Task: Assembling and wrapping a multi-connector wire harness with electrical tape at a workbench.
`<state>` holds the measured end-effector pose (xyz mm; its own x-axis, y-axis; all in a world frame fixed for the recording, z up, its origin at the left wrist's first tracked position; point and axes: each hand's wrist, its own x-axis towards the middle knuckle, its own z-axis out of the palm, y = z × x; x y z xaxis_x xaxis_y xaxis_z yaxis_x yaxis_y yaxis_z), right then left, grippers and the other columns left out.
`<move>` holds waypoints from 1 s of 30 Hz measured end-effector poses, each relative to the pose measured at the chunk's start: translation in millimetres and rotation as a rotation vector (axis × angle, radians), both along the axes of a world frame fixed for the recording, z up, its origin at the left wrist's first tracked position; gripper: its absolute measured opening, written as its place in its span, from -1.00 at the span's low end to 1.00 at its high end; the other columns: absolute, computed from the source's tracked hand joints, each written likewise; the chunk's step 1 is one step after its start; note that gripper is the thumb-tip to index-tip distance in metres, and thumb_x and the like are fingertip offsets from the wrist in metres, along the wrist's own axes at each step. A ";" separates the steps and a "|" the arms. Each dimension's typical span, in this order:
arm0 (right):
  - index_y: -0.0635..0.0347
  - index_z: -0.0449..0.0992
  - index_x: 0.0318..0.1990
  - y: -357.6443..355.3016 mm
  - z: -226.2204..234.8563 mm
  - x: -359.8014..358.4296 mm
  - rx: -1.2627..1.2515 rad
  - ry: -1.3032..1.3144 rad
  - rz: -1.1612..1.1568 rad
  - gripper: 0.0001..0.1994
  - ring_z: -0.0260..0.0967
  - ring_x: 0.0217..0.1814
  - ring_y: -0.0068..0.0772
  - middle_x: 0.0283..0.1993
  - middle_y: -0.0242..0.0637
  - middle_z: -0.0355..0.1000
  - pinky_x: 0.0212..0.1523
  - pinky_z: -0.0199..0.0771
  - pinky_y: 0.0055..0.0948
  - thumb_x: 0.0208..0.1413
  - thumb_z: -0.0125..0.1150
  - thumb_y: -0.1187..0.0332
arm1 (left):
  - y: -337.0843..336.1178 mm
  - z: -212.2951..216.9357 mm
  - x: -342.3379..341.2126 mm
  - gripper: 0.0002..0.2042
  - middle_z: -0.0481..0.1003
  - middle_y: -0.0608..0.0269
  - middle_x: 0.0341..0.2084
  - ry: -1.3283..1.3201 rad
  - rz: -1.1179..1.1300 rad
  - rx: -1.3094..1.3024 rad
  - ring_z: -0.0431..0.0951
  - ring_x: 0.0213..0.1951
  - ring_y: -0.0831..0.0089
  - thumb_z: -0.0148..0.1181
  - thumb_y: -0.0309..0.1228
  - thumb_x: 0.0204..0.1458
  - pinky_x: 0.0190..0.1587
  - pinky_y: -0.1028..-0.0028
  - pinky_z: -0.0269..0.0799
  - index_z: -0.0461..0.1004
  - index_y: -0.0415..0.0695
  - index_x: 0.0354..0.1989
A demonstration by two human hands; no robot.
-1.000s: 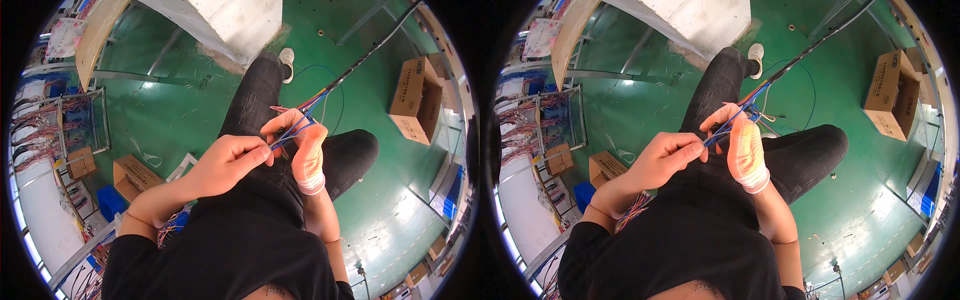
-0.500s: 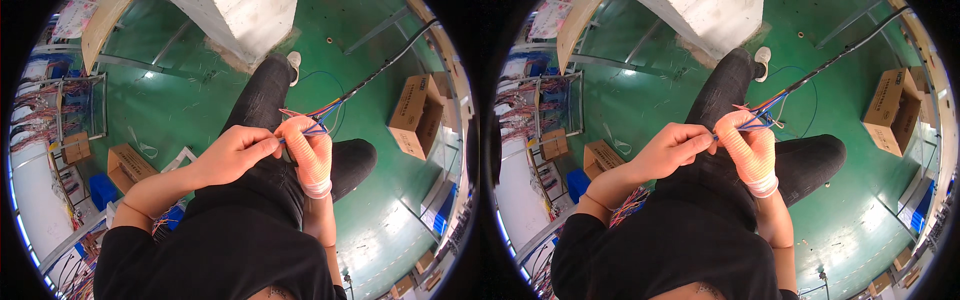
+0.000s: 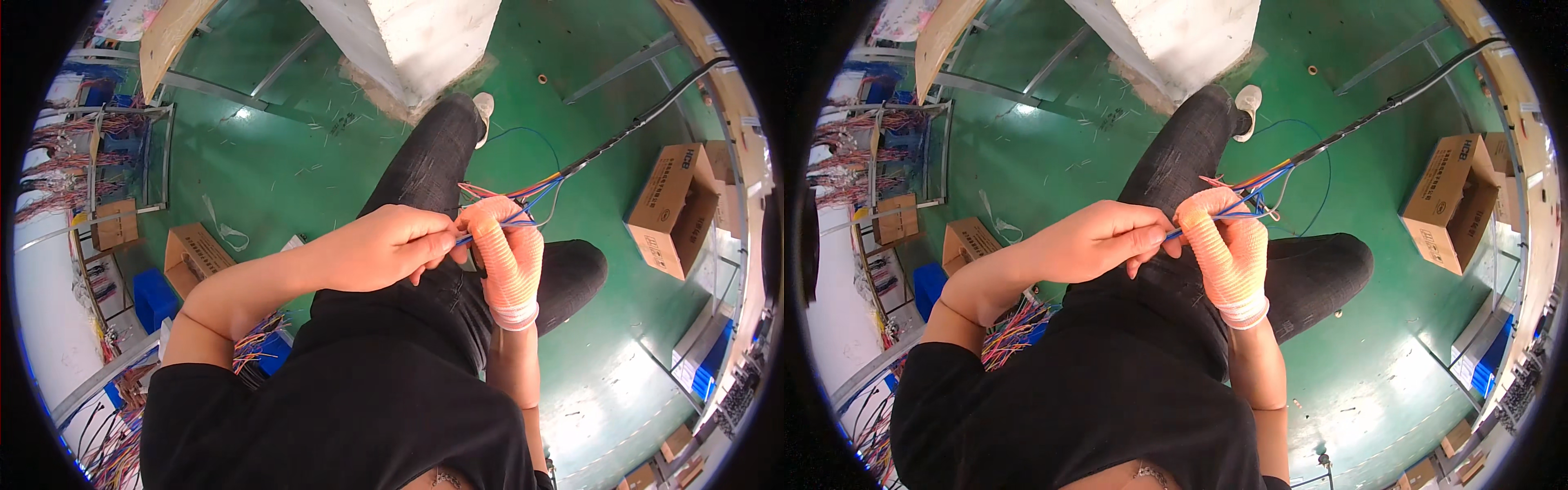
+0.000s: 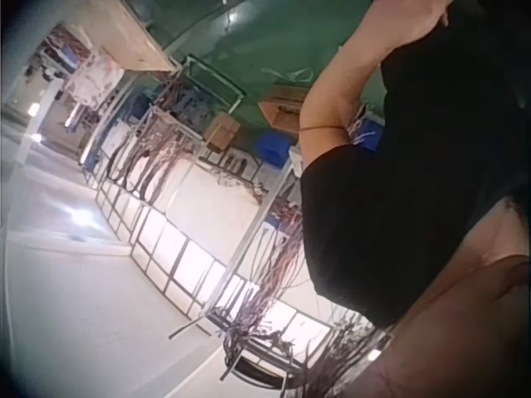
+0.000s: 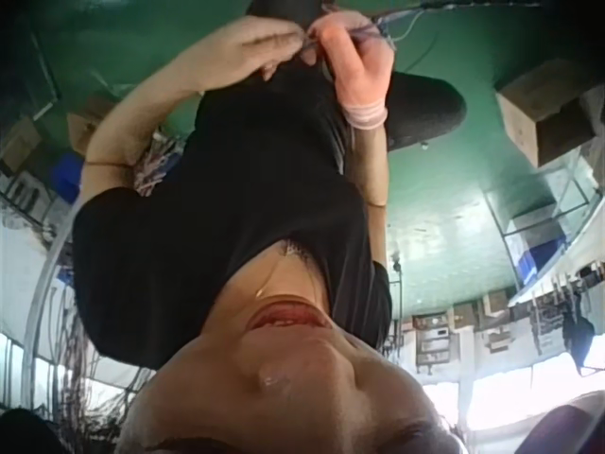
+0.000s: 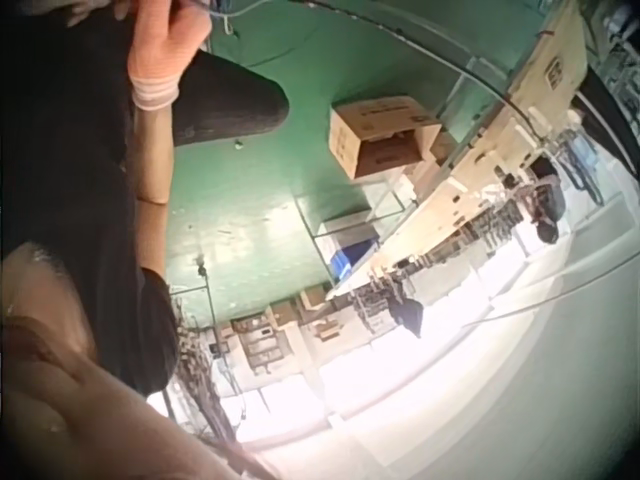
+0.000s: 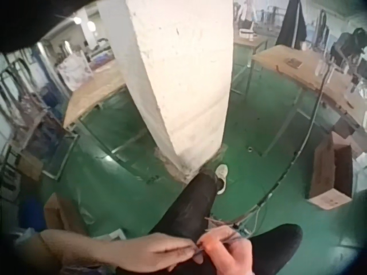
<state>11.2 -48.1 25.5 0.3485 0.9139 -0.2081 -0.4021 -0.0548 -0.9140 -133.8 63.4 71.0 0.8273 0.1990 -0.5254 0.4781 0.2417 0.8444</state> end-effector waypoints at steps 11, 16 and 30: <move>0.24 0.43 -0.22 -4.0 -1.8 -2.7 -0.059 0.066 -0.040 -0.84 0.18 -0.42 -0.72 -0.34 -0.45 0.38 -0.40 0.18 -0.68 0.15 0.20 0.36 | -16.9 -5.1 13.2 -0.89 0.43 -0.08 -0.53 -0.163 0.038 0.736 0.46 -0.47 -0.05 0.01 -0.47 0.16 -0.45 0.20 0.33 0.40 -0.27 -0.25; 0.21 0.30 0.07 -19.2 2.5 -2.4 -0.077 0.083 0.160 -0.56 0.32 -0.20 -0.60 -0.17 -0.37 0.36 -0.15 0.39 -0.56 0.01 0.23 0.52 | -19.5 -10.6 10.3 -0.86 0.49 0.06 -0.54 -0.146 0.004 0.945 0.51 -0.49 0.00 0.05 -0.53 0.07 -0.50 0.16 0.37 0.38 -0.22 -0.19; 0.25 0.42 -0.35 -25.4 15.8 4.5 0.088 -1.311 0.007 -0.78 0.35 -0.70 -0.15 -0.69 -0.22 0.34 -0.66 0.32 -0.34 -0.13 0.34 0.42 | -29.3 -32.3 5.6 -0.88 0.41 0.22 -0.66 -0.169 -0.032 1.260 0.50 -0.61 0.24 0.10 -0.42 0.06 -0.62 0.33 0.36 0.34 -0.20 -0.34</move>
<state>15.7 -73.5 41.3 0.2401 0.9096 0.3391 0.7815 0.0261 -0.6233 -128.2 34.1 38.7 0.8787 0.4609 0.1243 0.3337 -0.7792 0.5305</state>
